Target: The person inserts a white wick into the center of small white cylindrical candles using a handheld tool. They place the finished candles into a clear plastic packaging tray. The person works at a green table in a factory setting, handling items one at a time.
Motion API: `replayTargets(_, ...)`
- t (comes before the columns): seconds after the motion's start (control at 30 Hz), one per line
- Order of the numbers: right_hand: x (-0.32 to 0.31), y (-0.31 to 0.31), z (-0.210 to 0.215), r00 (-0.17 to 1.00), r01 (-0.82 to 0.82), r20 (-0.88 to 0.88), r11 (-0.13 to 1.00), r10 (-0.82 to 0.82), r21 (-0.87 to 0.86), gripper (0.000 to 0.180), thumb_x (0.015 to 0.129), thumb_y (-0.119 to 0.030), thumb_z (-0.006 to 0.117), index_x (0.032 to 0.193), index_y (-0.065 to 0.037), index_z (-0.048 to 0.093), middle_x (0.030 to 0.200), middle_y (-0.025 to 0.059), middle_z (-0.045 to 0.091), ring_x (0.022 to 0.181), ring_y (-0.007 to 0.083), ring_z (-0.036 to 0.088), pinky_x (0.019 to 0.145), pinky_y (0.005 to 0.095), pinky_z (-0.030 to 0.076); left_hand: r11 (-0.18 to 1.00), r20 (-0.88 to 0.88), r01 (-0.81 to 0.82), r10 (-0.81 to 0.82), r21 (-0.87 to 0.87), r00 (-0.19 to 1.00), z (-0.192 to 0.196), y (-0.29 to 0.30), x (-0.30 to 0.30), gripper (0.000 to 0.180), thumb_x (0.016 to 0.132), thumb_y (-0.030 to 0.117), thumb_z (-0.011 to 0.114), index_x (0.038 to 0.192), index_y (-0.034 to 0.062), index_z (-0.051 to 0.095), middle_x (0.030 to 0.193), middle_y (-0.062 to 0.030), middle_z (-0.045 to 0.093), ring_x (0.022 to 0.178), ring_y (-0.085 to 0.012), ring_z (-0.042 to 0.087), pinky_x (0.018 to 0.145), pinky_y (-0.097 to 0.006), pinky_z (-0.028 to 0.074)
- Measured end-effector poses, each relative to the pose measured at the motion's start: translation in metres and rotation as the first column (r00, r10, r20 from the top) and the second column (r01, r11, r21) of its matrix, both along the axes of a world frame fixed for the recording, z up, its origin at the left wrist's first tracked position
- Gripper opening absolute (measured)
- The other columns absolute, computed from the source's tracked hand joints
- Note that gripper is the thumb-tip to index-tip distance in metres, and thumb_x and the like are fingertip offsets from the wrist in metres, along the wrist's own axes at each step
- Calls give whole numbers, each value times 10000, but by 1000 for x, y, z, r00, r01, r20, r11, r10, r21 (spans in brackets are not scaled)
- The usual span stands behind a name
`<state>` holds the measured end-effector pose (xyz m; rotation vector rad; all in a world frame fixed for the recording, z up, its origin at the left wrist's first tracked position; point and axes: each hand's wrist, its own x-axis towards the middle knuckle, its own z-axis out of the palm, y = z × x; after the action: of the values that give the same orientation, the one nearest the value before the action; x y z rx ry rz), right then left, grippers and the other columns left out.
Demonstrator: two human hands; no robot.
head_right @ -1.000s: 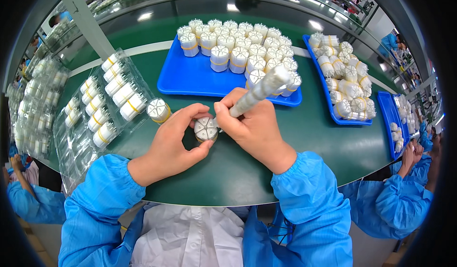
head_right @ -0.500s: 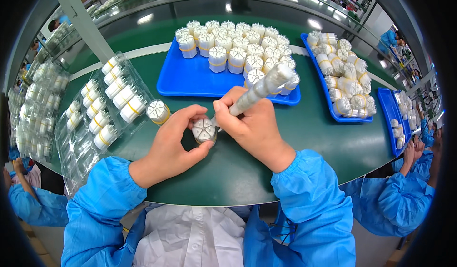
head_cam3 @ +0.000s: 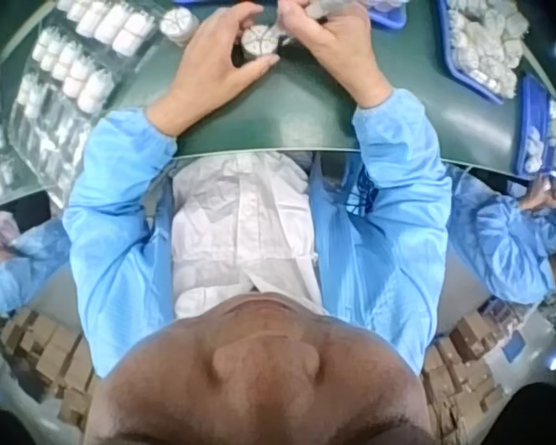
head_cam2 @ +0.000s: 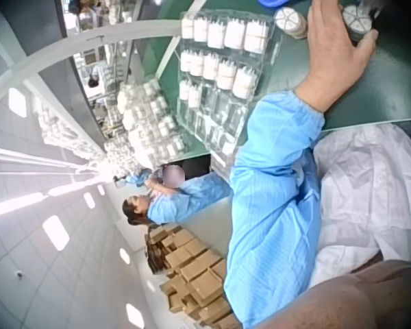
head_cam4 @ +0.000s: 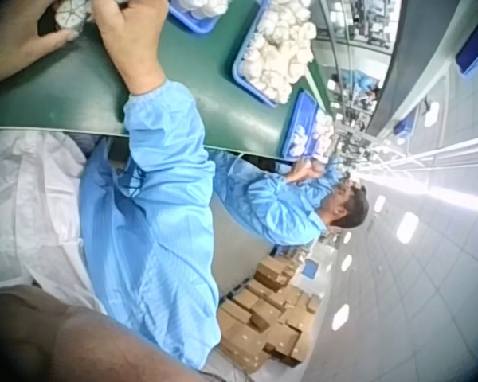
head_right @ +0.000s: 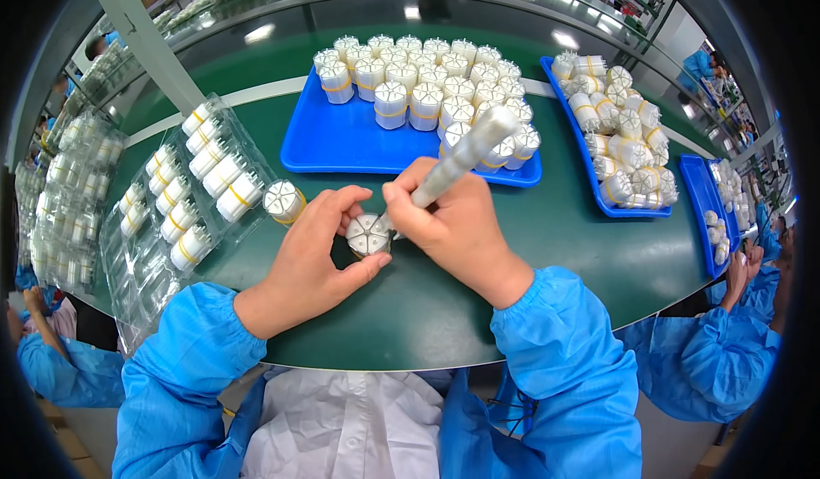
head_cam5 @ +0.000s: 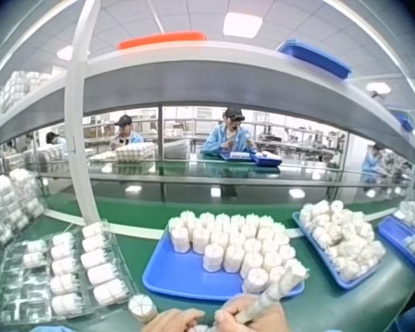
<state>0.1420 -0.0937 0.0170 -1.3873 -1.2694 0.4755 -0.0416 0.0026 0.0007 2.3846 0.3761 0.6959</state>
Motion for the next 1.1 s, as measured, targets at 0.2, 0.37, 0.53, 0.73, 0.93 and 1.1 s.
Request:
replayTargets(0.2, 5, 2, -4, 999, -35, 24, 997, 34, 68, 153, 921, -133, 700, 831, -13, 666, 751, 31, 641, 677, 92, 572, 587, 283, 452, 993, 100, 84, -75, -82, 992, -7, -1, 0, 725, 768, 39, 787, 1408, 5, 448, 1208, -145, 635, 1087, -264, 639, 919, -353, 519)
replayTargets(0.37, 2, 2, 0, 996, -34, 83, 999, 34, -9, 160, 926, -142, 700, 841, -12, 662, 750, 31, 636, 673, 93, 567, 588, 284, 449, 989, 135, 123, -112, -80, 985, -8, 3, 3, 709, 779, 44, 773, 1410, 10, 452, 1206, -147, 633, 1096, -264, 627, 921, -356, 513)
replayTargets(0.53, 3, 1, -3, 999, -28, 28, 1000, 28, -1, 171, 928, -148, 697, 833, -11, 658, 737, 28, 629, 668, 91, 560, 582, 283, 445, 997, -51, 43, -46, -61, 998, 2, 2, 4, 697, 780, 45, 761, 1409, 21, 462, 1213, -150, 624, 1104, -263, 610, 924, -361, 504)
replayTargets(0.73, 6, 1, 1, 999, -28, 28, 999, 27, 45, 162, 923, -143, 702, 829, -21, 654, 727, 20, 621, 671, 84, 553, 585, 279, 442, 979, 104, 141, -126, -148, 987, -8, 4, 0, 727, 777, 35, 741, 1433, 20, 429, 1272, -152, 603, 1139, -252, 607, 932, -363, 500)
replayTargets(0.93, 6, 1, -4, 995, -74, 62, 996, 77, -47, 158, 926, -156, 706, 861, -22, 653, 735, 23, 632, 668, 94, 565, 592, 282, 456, 974, 111, 189, -175, -128, 978, -4, 7, 1, 732, 783, 51, 771, 1432, 23, 433, 1258, -136, 608, 1142, -252, 606, 917, -362, 501)
replayTargets(1.1, -1, 1, 2, 997, -53, 56, 997, 56, -51, 130, 926, -124, 702, 865, -15, 663, 750, 31, 652, 681, 98, 603, 598, 280, 473, 994, 68, 104, -103, -26, 992, -1, 4, 1, 717, 796, 168, 847, 1392, 29, 476, 1189, -133, 612, 1083, -279, 612, 888, -373, 507)
